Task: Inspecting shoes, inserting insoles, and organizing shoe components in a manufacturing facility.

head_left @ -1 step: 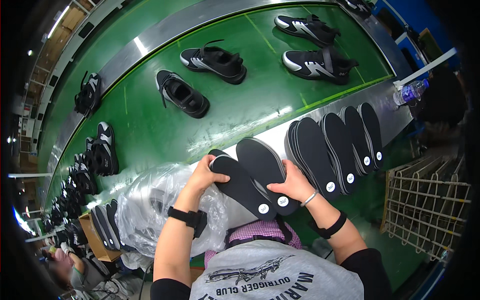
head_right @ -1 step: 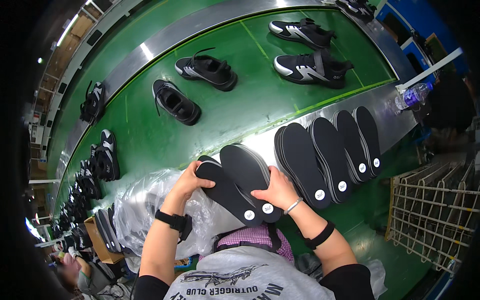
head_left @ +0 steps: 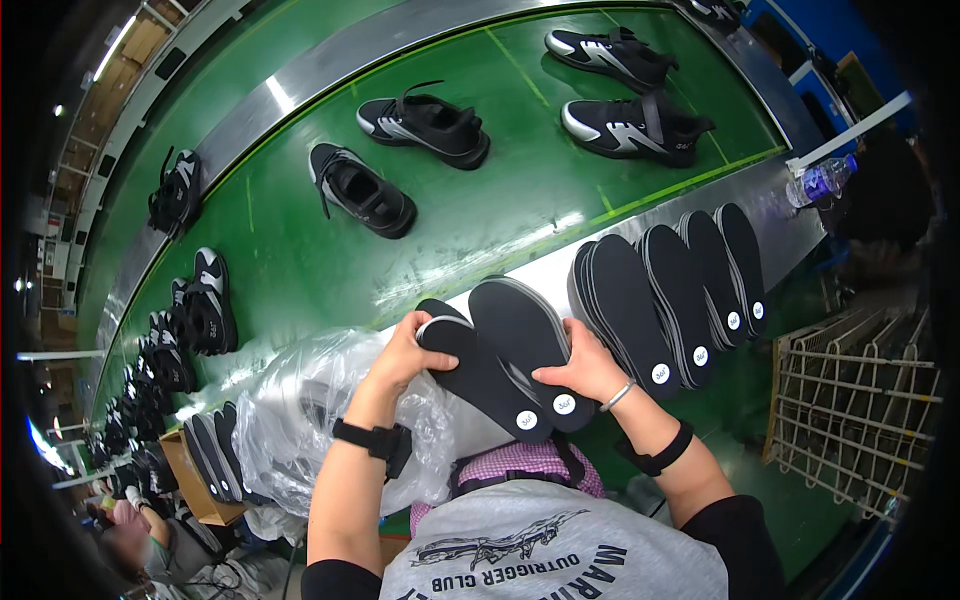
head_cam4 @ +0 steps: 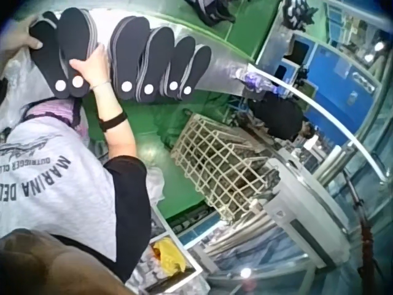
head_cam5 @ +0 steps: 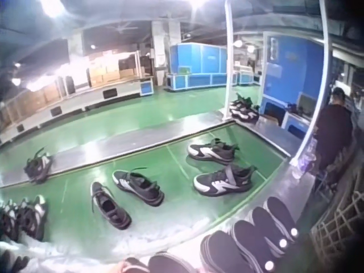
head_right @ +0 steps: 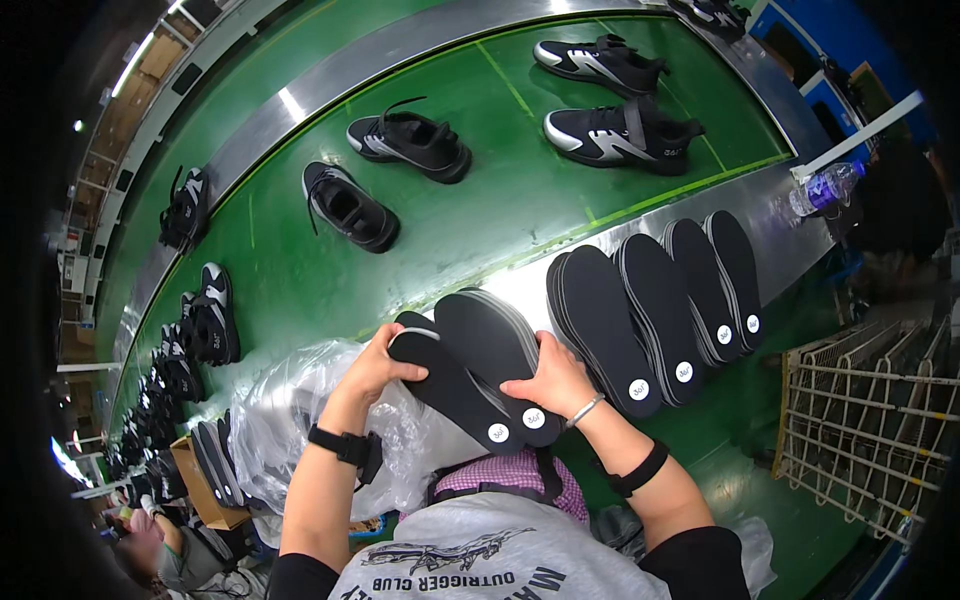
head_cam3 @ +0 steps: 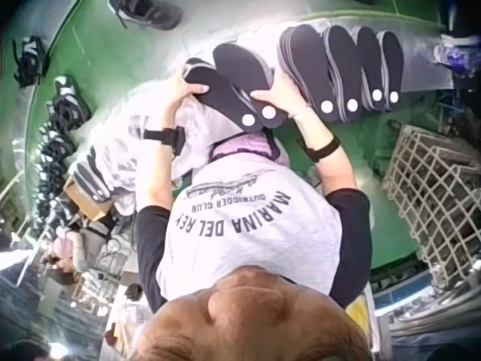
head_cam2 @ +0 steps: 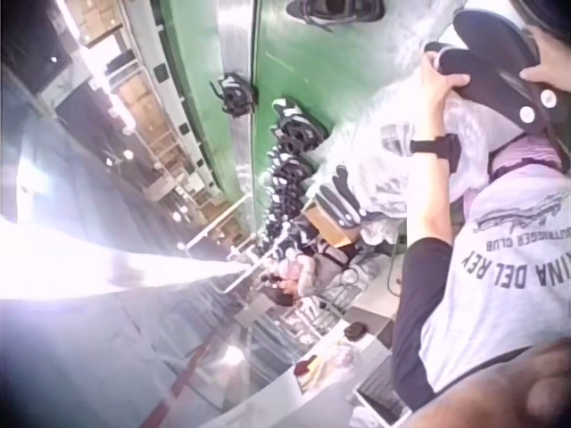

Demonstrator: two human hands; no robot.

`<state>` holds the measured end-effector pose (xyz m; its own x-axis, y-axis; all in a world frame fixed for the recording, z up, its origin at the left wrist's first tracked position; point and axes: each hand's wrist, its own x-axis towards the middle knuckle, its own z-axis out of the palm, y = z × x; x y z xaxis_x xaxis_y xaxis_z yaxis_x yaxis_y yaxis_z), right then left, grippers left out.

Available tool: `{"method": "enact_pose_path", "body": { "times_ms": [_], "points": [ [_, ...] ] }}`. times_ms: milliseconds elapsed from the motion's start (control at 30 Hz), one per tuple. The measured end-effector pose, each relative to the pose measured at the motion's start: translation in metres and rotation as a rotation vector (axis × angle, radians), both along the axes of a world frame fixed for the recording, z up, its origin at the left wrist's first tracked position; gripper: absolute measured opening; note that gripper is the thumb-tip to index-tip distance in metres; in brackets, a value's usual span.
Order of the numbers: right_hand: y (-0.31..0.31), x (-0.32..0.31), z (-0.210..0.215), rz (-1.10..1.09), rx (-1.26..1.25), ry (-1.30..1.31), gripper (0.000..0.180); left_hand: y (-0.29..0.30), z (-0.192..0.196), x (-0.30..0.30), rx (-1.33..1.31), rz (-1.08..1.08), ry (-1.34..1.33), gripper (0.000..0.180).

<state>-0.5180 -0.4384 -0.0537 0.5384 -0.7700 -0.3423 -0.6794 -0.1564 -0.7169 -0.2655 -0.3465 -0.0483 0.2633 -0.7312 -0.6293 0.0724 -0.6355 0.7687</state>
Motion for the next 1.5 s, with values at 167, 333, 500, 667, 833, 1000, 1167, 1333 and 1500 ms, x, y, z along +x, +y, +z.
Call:
{"method": "enact_pose_path", "body": {
  "times_ms": [167,333,500,667,833,1000,1167,1333,1500],
  "points": [
    [0.017,-0.004,0.03,0.081,0.136,0.039,0.081,0.026,0.042,-0.003,-0.115,-0.034,0.058,0.063],
    [0.036,-0.022,0.057,0.218,0.049,-0.255,0.077,0.065,0.098,-0.007,-0.351,0.286,0.026,0.065],
    [0.01,-0.038,0.081,-0.165,0.645,-0.775,0.08,0.118,0.128,0.038,-0.846,0.662,0.145,0.056],
    [-0.019,-0.007,0.093,-0.355,0.766,-0.99,0.063,0.139,0.153,0.042,-0.901,0.944,0.365,0.045],
    [-0.029,0.047,0.09,-0.175,1.192,-0.927,0.049,0.125,0.138,0.053,-0.756,0.962,0.497,0.027],
    [0.004,0.075,0.074,0.263,1.611,-0.853,0.067,0.091,0.104,0.024,-0.515,0.81,0.345,0.029],
    [0.046,0.09,0.069,0.403,1.697,-0.7,0.065,0.116,0.067,-0.016,-0.521,0.913,0.615,0.037],
    [0.048,0.093,0.062,0.437,1.742,-0.605,0.063,0.142,0.082,-0.051,-0.446,0.937,0.571,0.039],
    [0.028,0.098,0.061,0.199,1.69,-0.719,0.054,0.152,0.094,-0.03,-0.618,1.202,0.553,0.041]
  ]
}}
